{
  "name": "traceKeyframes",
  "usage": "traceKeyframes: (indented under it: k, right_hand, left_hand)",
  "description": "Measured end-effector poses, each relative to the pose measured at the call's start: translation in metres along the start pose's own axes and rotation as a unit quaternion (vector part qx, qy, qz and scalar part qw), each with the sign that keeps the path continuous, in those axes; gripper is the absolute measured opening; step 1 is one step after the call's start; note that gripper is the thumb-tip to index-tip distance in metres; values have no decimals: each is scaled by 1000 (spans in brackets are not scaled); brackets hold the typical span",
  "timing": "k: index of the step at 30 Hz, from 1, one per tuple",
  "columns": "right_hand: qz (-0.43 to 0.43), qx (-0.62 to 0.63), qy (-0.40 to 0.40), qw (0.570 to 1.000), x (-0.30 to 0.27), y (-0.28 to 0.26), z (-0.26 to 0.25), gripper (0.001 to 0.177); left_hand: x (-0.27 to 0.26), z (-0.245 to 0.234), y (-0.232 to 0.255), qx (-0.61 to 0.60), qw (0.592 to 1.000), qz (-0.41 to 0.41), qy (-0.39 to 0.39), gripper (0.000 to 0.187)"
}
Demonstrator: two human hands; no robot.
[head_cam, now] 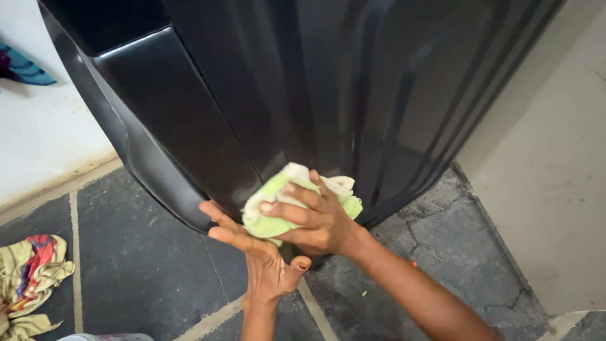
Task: The person wipes the top and front surfaces of a black appliance with a light green cloth. They move the power cord aside to reach the top surface, then continue wiping the front panel and lower edges.
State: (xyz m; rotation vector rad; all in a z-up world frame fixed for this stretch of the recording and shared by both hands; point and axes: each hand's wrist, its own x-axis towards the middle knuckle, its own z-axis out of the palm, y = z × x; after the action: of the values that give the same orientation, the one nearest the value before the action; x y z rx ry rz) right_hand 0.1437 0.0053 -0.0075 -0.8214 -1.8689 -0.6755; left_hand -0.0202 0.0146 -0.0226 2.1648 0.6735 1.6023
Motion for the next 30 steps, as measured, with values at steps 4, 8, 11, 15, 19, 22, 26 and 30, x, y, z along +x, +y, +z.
traceKeyframes:
  k: [4,8,11,15,19,22,26,30]
  right_hand:
    - [-16,-18,-25,999,-39,2,3,14]
    - [-28,-51,-48,997,-51,1,-3,12]
    - [-31,-58,-44,997,-44,6,-11,11]
    - [50,-55,27,997,-10,14,-25,21]
    - [154,-24,86,984,36,2,-32,47]
    - [184,-5,78,980,67,-9,-37,53]
    - [225,-11,52,973,93,-26,-34,52]
    - [197,-43,42,978,98,-36,-17,51]
  left_hand:
    - [5,-5,12,-21,999,-31,-6,122]
    - [8,-8,26,-74,996,-58,6,124]
    - [9,-8,29,-26,998,-64,12,122]
    - [8,-12,30,-12,997,-74,-7,123]
    - [11,-17,32,-17,997,-74,-15,122]
    - [11,-21,34,-31,996,-76,-17,120]
    - [10,-26,29,-43,996,-73,-1,115]
    - [12,-25,31,-111,989,-86,49,111]
